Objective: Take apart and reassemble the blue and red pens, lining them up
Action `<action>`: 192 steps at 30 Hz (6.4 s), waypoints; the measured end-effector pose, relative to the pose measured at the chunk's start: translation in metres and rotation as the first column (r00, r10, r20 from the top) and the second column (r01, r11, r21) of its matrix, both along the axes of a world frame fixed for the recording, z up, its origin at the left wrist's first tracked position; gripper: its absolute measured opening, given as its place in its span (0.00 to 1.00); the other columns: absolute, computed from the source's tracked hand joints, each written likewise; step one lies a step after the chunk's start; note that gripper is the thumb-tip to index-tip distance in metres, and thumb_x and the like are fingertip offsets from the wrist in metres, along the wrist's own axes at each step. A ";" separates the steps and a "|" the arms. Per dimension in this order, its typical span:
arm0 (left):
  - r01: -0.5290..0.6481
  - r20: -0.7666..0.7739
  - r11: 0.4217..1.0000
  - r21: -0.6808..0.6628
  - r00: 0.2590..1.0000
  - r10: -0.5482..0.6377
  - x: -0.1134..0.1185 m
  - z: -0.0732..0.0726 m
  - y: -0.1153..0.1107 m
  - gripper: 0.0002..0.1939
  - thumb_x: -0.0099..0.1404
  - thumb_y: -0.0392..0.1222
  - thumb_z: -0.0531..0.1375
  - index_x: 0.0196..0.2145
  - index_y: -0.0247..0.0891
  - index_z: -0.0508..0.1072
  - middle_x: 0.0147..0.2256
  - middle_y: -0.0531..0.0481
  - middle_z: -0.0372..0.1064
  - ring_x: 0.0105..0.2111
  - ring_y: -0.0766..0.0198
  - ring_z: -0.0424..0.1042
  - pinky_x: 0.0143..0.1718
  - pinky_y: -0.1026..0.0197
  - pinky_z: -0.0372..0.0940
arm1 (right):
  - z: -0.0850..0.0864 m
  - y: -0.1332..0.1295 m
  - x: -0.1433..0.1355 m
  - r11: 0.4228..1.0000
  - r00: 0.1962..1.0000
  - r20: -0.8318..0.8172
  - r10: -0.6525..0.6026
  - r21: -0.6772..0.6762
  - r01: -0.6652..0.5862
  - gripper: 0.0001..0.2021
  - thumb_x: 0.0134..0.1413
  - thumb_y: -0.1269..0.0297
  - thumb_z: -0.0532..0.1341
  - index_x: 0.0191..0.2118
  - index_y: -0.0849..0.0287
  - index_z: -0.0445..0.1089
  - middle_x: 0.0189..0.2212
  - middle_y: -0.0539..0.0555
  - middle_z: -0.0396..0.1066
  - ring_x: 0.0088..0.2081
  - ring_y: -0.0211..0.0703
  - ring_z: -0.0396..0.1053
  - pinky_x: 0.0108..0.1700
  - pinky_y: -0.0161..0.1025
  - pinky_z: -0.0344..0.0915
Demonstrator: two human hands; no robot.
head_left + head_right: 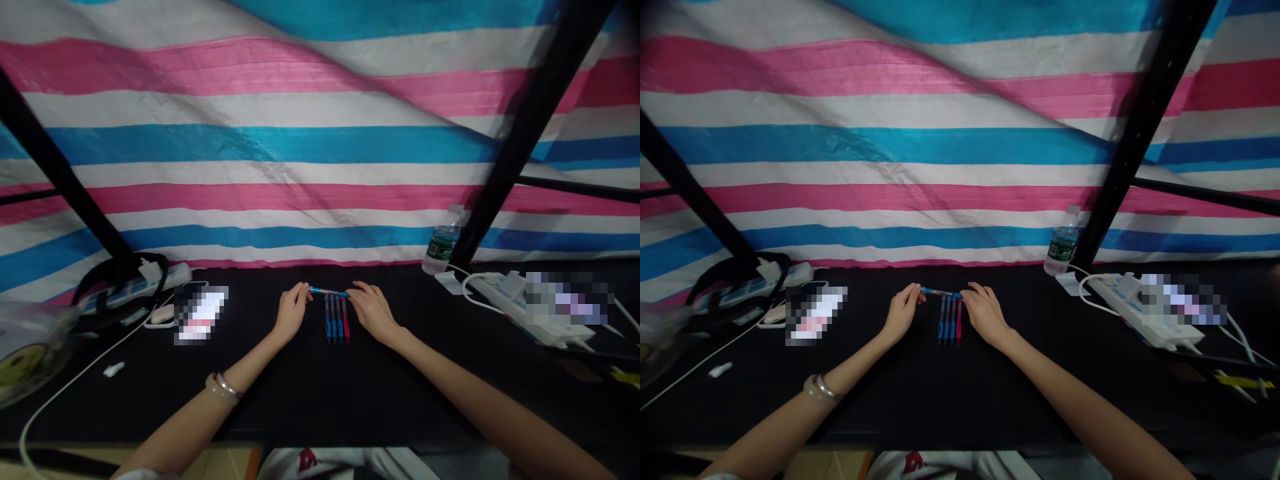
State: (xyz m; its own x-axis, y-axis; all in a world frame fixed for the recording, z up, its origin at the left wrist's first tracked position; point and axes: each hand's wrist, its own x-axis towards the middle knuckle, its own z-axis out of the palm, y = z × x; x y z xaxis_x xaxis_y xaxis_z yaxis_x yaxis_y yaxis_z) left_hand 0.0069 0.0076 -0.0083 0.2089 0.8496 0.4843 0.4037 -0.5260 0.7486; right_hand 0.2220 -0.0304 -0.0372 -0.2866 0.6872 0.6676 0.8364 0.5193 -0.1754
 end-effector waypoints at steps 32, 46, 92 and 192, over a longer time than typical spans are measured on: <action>0.127 0.192 0.981 -0.147 0.977 -0.097 0.007 -0.006 0.005 0.22 0.65 0.52 0.46 0.19 0.37 0.63 0.22 0.51 0.65 0.25 0.64 0.63 0.33 0.62 0.59 | 0.005 -0.004 -0.002 0.998 0.977 -0.213 -0.014 -0.061 0.001 0.13 0.54 0.60 0.57 0.44 0.59 0.64 0.41 0.58 0.68 0.43 0.47 0.64 0.42 0.42 0.57; 0.144 0.241 0.965 -0.221 0.966 -0.089 0.008 -0.006 0.005 0.24 0.63 0.54 0.48 0.17 0.37 0.63 0.18 0.51 0.65 0.23 0.65 0.63 0.31 0.62 0.59 | -0.001 -0.002 -0.002 0.999 0.950 -0.309 0.051 0.011 -0.050 0.05 0.56 0.67 0.54 0.37 0.57 0.65 0.34 0.53 0.71 0.35 0.45 0.67 0.40 0.42 0.58; 0.268 0.543 0.804 -0.531 0.836 0.080 -0.001 -0.010 0.021 0.14 0.58 0.49 0.54 0.24 0.34 0.64 0.21 0.51 0.66 0.17 0.70 0.63 0.20 0.66 0.53 | -0.014 0.008 0.004 0.956 0.663 -0.729 -0.170 -0.285 -0.067 0.15 0.56 0.55 0.50 0.45 0.58 0.54 0.40 0.61 0.72 0.25 0.40 0.70 0.28 0.38 0.64; 0.247 0.221 0.839 -0.484 0.963 -0.156 0.001 -0.015 0.020 0.20 0.61 0.54 0.50 0.19 0.37 0.62 0.18 0.53 0.64 0.19 0.69 0.63 0.25 0.64 0.56 | -0.006 0.000 -0.001 0.980 0.871 -0.490 0.024 -0.163 -0.119 0.11 0.54 0.62 0.55 0.40 0.58 0.70 0.35 0.55 0.70 0.27 0.38 0.64 0.25 0.34 0.59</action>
